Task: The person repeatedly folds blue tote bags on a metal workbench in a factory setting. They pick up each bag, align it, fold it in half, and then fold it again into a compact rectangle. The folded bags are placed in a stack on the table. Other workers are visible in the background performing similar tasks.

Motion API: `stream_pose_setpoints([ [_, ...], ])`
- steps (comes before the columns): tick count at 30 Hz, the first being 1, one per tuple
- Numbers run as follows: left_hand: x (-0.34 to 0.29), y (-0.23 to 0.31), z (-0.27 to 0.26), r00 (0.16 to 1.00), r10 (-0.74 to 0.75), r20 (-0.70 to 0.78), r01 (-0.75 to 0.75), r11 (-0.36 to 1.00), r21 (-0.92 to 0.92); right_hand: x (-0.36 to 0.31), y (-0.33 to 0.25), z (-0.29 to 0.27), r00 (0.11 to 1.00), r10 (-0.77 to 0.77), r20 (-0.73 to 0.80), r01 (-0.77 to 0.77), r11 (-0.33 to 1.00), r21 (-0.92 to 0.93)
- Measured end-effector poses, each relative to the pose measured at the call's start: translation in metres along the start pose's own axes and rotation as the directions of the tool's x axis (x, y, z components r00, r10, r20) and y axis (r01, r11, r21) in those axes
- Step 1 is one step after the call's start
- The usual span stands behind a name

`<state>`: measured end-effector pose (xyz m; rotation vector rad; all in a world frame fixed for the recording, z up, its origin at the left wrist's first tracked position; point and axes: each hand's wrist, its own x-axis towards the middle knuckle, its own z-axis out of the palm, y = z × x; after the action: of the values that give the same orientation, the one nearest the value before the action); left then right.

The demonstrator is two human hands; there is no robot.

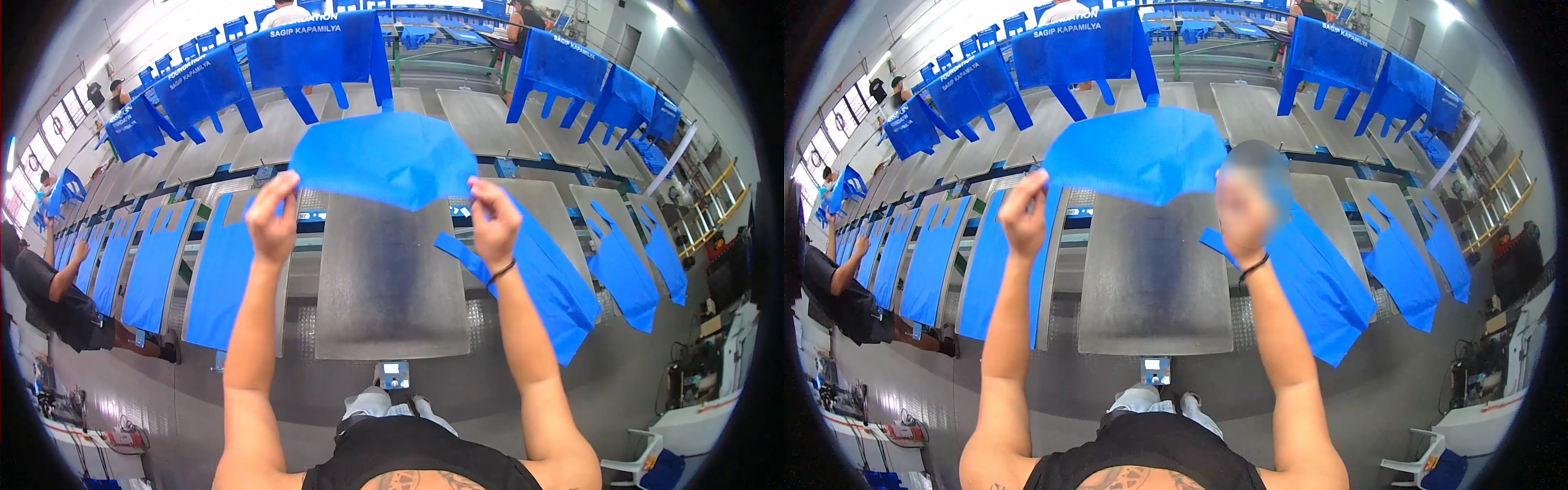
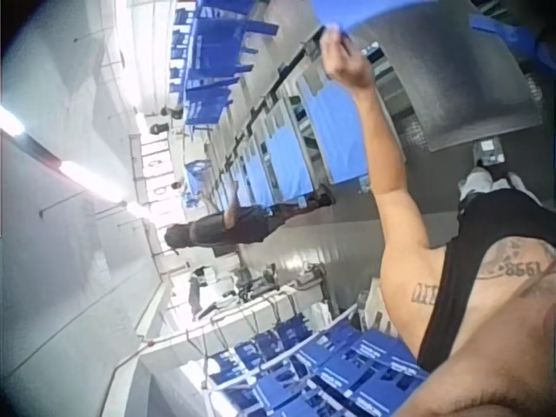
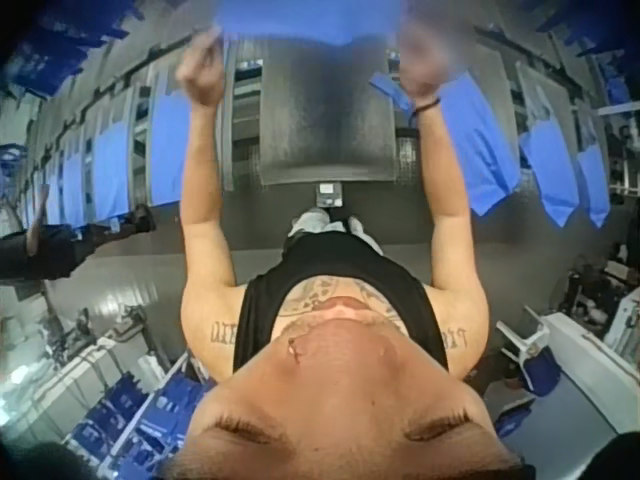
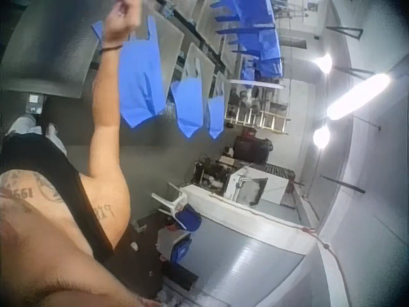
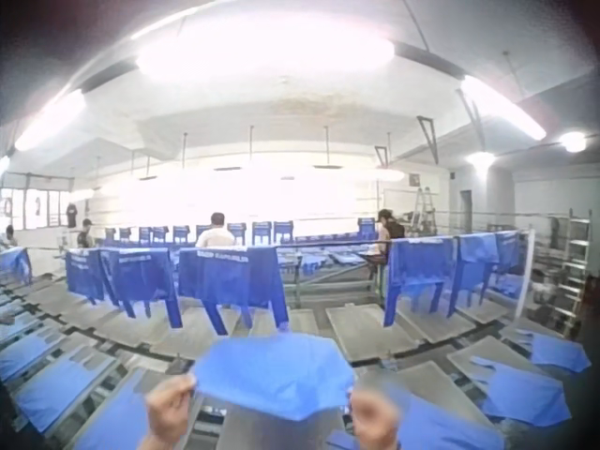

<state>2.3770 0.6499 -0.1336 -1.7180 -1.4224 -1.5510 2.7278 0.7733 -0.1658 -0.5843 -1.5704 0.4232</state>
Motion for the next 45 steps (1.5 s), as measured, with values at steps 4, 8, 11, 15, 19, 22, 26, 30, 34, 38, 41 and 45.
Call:
stream_pose_setpoints([
  [4,-0.109,-0.053,0.037,0.965,-0.201,0.167,0.209,0.978,-0.028,-0.092,0.077,0.016,0.985,0.127,0.115,-0.112,0.986,-0.123],
  [8,-0.194,-0.071,0.051,0.899,-0.293,0.327,0.300,0.954,0.030,-0.173,0.120,0.005,0.957,0.159,0.244,-0.072,0.941,-0.331],
  [11,-0.243,-0.067,0.034,0.854,-0.348,0.387,0.345,0.935,0.079,-0.225,0.113,-0.006,0.932,0.232,0.280,-0.124,0.927,-0.355],
  [15,-0.289,-0.036,0.011,0.791,-0.407,0.457,0.391,0.910,0.135,-0.262,0.089,-0.029,0.913,0.244,0.328,-0.092,0.905,-0.416],
  [19,-0.312,-0.018,-0.005,0.776,-0.439,0.452,0.408,0.897,0.170,-0.284,0.066,-0.044,0.912,0.258,0.318,-0.085,0.879,-0.470],
  [22,-0.320,-0.007,-0.015,0.772,-0.440,0.459,0.404,0.897,0.181,-0.294,0.055,-0.054,0.914,0.255,0.316,-0.061,0.856,-0.513],
  [26,-0.332,0.009,-0.027,0.781,-0.433,0.451,0.391,0.901,0.187,-0.307,0.045,-0.063,0.911,0.252,0.327,-0.062,0.867,-0.495],
  [30,-0.341,0.019,-0.033,0.813,-0.376,0.445,0.327,0.927,0.185,-0.318,0.035,-0.069,0.917,0.268,0.294,-0.102,0.873,-0.477],
  [34,-0.349,0.023,-0.038,0.801,-0.381,0.461,0.318,0.924,0.210,-0.326,0.026,-0.073,0.919,0.272,0.286,-0.097,0.859,-0.503],
  [38,-0.350,0.028,-0.041,0.809,-0.371,0.457,0.314,0.929,0.197,-0.329,0.022,-0.076,0.918,0.274,0.286,-0.096,0.854,-0.511],
  [41,-0.350,0.031,-0.043,0.798,-0.385,0.463,0.325,0.923,0.208,-0.329,0.021,-0.077,0.916,0.274,0.292,-0.092,0.854,-0.512],
  [45,-0.352,0.032,-0.047,0.807,-0.351,0.474,0.295,0.936,0.190,-0.332,0.016,-0.081,0.906,0.292,0.307,-0.097,0.849,-0.520],
])
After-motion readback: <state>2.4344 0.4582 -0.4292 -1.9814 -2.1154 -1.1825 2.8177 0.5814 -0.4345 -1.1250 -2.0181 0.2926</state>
